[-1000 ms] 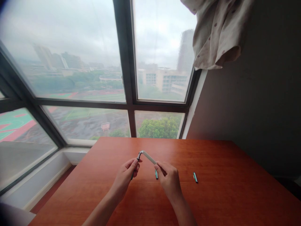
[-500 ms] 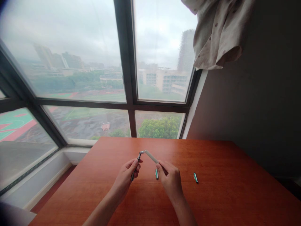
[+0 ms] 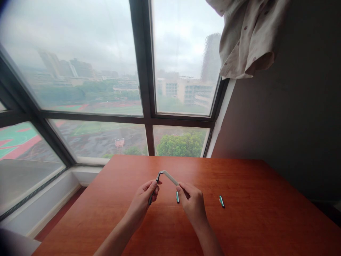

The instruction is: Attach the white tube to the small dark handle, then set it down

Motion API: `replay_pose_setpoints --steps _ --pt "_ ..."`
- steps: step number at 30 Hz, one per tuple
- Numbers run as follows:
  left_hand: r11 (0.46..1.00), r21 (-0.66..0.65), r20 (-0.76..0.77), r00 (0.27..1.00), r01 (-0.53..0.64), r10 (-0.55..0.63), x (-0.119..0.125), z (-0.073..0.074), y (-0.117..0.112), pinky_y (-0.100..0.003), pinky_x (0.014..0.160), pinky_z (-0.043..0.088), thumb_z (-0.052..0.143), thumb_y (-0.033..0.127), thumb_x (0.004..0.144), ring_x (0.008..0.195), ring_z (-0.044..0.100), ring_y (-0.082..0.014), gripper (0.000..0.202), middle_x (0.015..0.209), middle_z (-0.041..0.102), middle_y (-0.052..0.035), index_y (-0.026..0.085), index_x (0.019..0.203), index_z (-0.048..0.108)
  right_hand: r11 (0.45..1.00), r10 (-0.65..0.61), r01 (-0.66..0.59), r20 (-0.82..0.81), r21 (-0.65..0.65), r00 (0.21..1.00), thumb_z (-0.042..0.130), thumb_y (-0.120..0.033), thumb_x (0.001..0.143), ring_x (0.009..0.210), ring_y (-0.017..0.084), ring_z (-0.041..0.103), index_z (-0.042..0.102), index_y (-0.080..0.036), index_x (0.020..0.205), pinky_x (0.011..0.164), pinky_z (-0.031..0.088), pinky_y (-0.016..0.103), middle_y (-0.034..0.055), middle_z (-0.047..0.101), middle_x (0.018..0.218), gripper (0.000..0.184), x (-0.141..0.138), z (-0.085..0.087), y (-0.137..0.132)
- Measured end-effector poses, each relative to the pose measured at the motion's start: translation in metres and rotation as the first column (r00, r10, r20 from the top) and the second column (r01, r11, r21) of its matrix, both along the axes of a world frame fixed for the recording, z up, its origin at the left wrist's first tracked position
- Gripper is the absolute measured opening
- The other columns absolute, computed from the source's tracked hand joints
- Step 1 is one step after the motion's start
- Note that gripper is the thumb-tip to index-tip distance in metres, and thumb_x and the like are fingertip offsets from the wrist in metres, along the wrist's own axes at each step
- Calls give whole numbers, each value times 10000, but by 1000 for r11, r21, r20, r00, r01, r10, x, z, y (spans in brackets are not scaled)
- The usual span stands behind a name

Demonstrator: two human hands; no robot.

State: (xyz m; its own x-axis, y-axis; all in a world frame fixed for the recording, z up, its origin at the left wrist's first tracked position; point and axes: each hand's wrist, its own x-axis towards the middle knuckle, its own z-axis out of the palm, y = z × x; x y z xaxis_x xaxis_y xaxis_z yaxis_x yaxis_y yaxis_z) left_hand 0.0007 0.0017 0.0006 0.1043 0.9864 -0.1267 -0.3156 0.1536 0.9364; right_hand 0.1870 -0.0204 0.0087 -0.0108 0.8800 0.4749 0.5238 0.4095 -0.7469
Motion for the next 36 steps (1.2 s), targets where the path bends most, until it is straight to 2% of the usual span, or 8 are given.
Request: replay_pose_setpoints --steps 20,36 --pt "1000 -3 9 1000 0 0 0 1 0 -208 438 195 702 501 678 450 350 -58 410 568 460 43 130 849 658 1000 -18 18 -10 0 1000 494 -334 903 683 179 629 706 -157 854 620 451 228 60 686 753 280 -1 1 -1" --pt "1000 -14 -6 1000 -4 4 1 2 -1 -209 435 198 706 524 657 446 348 -64 444 563 461 41 128 852 661 999 -7 5 51 33 999 470 -362 911 680 187 649 731 -161 866 622 493 239 78 704 760 332 -1 -1 0"
